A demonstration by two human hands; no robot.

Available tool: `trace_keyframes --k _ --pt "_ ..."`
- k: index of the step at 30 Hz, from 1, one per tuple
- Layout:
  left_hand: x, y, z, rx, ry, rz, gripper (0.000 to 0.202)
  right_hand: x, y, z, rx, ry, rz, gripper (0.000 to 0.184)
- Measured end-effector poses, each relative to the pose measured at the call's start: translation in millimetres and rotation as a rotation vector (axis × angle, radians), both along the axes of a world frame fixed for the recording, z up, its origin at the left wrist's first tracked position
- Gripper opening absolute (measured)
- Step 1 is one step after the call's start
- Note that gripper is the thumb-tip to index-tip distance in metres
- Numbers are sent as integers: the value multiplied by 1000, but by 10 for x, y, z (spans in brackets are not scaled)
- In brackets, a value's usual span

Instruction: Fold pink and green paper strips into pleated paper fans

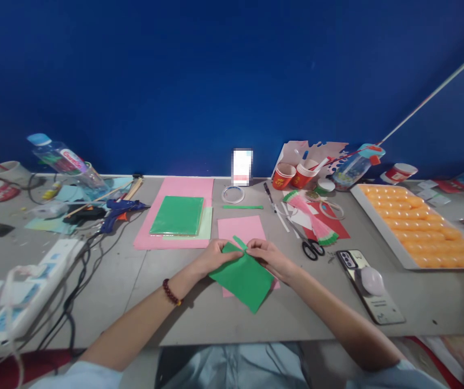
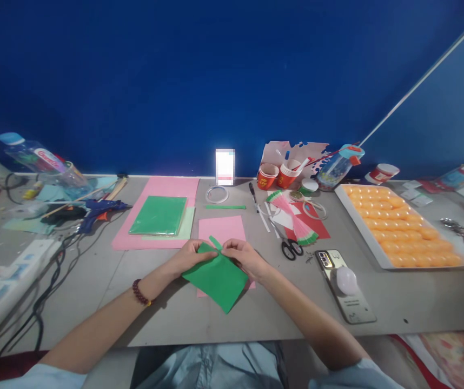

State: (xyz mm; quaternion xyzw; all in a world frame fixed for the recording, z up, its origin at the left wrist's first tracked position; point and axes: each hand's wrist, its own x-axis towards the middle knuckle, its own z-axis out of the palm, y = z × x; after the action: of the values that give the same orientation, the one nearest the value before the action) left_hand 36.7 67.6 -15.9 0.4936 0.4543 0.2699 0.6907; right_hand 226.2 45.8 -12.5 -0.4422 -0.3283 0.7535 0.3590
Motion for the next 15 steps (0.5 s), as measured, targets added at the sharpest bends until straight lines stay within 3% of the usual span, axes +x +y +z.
trace_keyframes --k 15 --pt "17 -18 53 -6 7 40 35 -6 -2 3 24 -26 -54 31"
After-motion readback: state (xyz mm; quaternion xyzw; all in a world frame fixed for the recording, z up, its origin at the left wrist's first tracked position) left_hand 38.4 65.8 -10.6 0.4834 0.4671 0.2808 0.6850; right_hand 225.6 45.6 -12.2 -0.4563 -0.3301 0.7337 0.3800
